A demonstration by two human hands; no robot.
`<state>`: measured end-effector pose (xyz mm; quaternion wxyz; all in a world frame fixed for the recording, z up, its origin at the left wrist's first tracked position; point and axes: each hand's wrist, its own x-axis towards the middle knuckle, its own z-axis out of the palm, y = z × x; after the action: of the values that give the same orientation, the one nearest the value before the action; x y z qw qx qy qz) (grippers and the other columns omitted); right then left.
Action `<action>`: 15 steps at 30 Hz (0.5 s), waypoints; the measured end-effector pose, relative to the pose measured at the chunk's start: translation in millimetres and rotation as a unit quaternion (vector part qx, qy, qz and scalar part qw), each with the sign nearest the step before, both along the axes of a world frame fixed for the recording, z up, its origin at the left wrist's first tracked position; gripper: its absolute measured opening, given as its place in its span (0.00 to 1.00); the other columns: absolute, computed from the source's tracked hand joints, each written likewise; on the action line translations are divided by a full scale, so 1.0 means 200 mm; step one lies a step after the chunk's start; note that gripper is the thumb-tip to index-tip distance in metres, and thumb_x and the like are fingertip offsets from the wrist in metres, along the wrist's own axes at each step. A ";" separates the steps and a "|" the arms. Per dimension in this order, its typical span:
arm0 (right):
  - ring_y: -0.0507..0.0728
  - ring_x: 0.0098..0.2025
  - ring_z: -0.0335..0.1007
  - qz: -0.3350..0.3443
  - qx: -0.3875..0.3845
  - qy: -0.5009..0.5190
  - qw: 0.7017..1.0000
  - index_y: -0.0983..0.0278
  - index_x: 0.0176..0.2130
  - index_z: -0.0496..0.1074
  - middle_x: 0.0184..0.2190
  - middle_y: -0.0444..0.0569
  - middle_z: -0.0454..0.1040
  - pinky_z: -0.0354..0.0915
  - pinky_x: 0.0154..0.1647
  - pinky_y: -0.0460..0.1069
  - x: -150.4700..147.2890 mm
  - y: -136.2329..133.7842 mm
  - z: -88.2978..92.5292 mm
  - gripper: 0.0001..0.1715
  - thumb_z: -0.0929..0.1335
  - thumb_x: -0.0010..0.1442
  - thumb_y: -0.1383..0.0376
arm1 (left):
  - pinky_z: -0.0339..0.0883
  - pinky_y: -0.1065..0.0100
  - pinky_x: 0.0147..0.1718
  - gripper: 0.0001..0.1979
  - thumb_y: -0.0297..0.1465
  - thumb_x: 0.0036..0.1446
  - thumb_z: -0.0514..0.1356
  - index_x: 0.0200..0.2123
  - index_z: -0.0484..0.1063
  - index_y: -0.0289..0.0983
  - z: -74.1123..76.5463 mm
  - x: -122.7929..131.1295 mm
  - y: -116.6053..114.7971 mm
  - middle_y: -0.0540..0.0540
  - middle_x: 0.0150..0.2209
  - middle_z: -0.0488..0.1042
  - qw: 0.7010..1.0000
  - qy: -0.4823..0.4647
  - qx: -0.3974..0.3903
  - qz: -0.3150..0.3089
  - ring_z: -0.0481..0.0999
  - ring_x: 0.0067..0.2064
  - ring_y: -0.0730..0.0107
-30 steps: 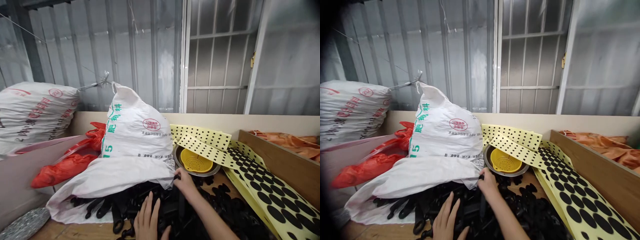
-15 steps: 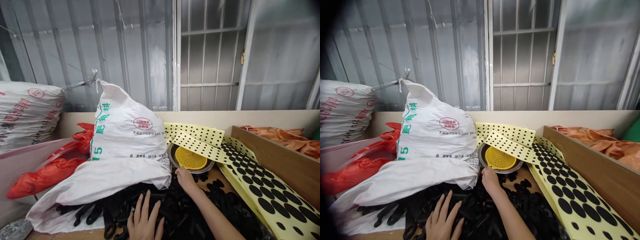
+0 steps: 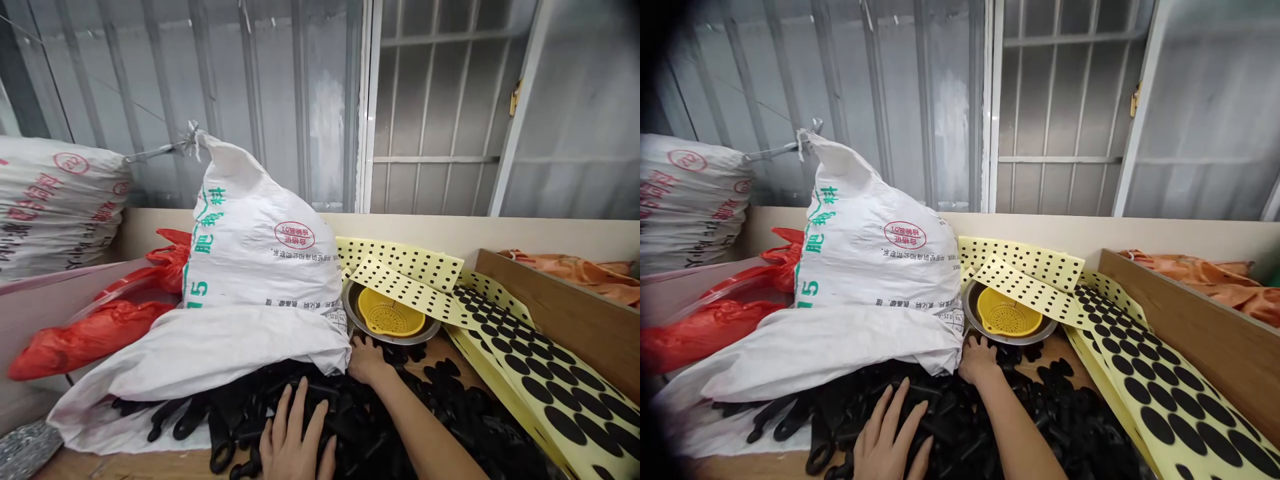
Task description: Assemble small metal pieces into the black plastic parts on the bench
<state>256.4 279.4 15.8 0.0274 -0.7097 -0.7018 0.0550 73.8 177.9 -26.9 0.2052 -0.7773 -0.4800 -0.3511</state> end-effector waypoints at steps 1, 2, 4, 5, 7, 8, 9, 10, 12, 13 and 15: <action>0.61 0.51 0.65 -0.002 -0.007 -0.001 1.000 0.63 0.51 0.66 0.54 0.51 0.65 0.64 0.49 0.61 0.00 -0.03 0.01 0.18 0.66 0.62 0.61 | 0.63 0.51 0.44 0.15 0.28 0.57 0.52 0.45 0.73 0.42 0.00 0.00 0.00 0.37 0.58 0.65 1.000 -0.003 0.000 -0.002 0.60 0.58 0.46; 0.61 0.51 0.66 -0.003 -0.012 -0.001 1.000 0.63 0.51 0.66 0.53 0.51 0.66 0.65 0.48 0.61 -0.01 -0.05 0.02 0.18 0.65 0.62 0.61 | 0.63 0.51 0.44 0.15 0.28 0.57 0.52 0.45 0.73 0.42 0.00 0.00 0.00 0.37 0.58 0.65 1.000 -0.008 0.000 -0.002 0.60 0.58 0.46; 0.60 0.50 0.66 0.003 -0.018 -0.001 1.000 0.63 0.51 0.66 0.52 0.51 0.67 0.65 0.48 0.60 -0.01 -0.11 0.03 0.18 0.65 0.62 0.60 | 0.62 0.51 0.45 0.16 0.28 0.57 0.52 0.45 0.73 0.42 0.00 0.00 0.00 0.37 0.58 0.65 1.000 -0.018 0.001 -0.001 0.60 0.58 0.46; 0.60 0.50 0.66 0.009 -0.019 -0.001 1.000 0.63 0.51 0.66 0.52 0.51 0.67 0.65 0.48 0.60 -0.01 -0.14 0.04 0.18 0.65 0.62 0.60 | 0.62 0.51 0.45 0.16 0.28 0.57 0.51 0.46 0.73 0.42 0.00 0.00 0.00 0.37 0.58 0.65 1.000 -0.024 0.002 -0.001 0.60 0.59 0.47; 0.60 0.50 0.66 0.024 -0.023 0.000 0.999 0.63 0.50 0.66 0.52 0.51 0.67 0.63 0.49 0.61 0.00 -0.19 0.05 0.18 0.65 0.62 0.60 | 0.62 0.51 0.45 0.16 0.28 0.58 0.51 0.47 0.73 0.41 0.00 0.00 0.00 0.37 0.58 0.64 0.999 -0.035 0.006 -0.002 0.59 0.59 0.48; 0.60 0.51 0.66 0.031 -0.026 0.003 0.999 0.64 0.50 0.67 0.52 0.51 0.68 0.63 0.50 0.61 0.00 -0.22 0.05 0.18 0.65 0.62 0.60 | 0.62 0.52 0.45 0.16 0.28 0.58 0.51 0.47 0.72 0.41 0.01 0.00 0.00 0.38 0.58 0.64 0.999 -0.039 0.008 -0.002 0.59 0.59 0.48; 0.60 0.51 0.66 0.038 -0.030 0.008 0.999 0.64 0.50 0.67 0.51 0.51 0.68 0.63 0.50 0.62 0.01 -0.24 0.05 0.18 0.65 0.62 0.60 | 0.62 0.52 0.46 0.16 0.28 0.59 0.51 0.48 0.72 0.40 0.01 0.00 0.00 0.37 0.58 0.64 0.999 -0.041 0.009 -0.002 0.59 0.59 0.48; 0.60 0.50 0.66 0.045 -0.034 0.015 0.998 0.64 0.50 0.67 0.51 0.51 0.68 0.63 0.50 0.62 0.01 -0.26 0.05 0.18 0.65 0.62 0.60 | 0.62 0.52 0.46 0.17 0.28 0.59 0.51 0.49 0.72 0.40 0.01 0.00 0.00 0.37 0.58 0.64 0.999 -0.041 0.010 0.000 0.59 0.59 0.48; 0.60 0.50 0.67 0.056 -0.038 0.036 0.997 0.63 0.51 0.66 0.52 0.51 0.67 0.64 0.49 0.61 0.03 -0.31 0.06 0.18 0.66 0.62 0.60 | 0.62 0.51 0.46 0.17 0.27 0.59 0.51 0.49 0.71 0.40 0.02 0.01 0.00 0.37 0.59 0.63 0.999 -0.039 0.009 0.008 0.59 0.59 0.47; 0.60 0.50 0.67 0.063 -0.040 0.047 0.996 0.63 0.51 0.66 0.52 0.51 0.67 0.64 0.49 0.61 0.03 -0.33 0.07 0.18 0.65 0.62 0.60 | 0.62 0.51 0.46 0.17 0.27 0.59 0.51 0.50 0.71 0.41 0.02 0.01 0.00 0.37 0.59 0.63 0.999 -0.037 0.006 0.014 0.59 0.59 0.47; 0.60 0.49 0.67 0.076 -0.038 0.073 0.994 0.63 0.50 0.66 0.52 0.51 0.67 0.64 0.49 0.60 0.05 -0.38 0.08 0.17 0.66 0.62 0.61 | 0.61 0.51 0.47 0.17 0.27 0.59 0.52 0.50 0.71 0.41 0.03 0.01 0.00 0.37 0.60 0.62 0.999 -0.032 -0.001 0.028 0.58 0.60 0.47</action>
<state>265.5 203.4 31.8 0.0475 -0.6489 -0.7473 0.1350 76.5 177.8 -20.2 0.1991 -0.7524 -0.5078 -0.3693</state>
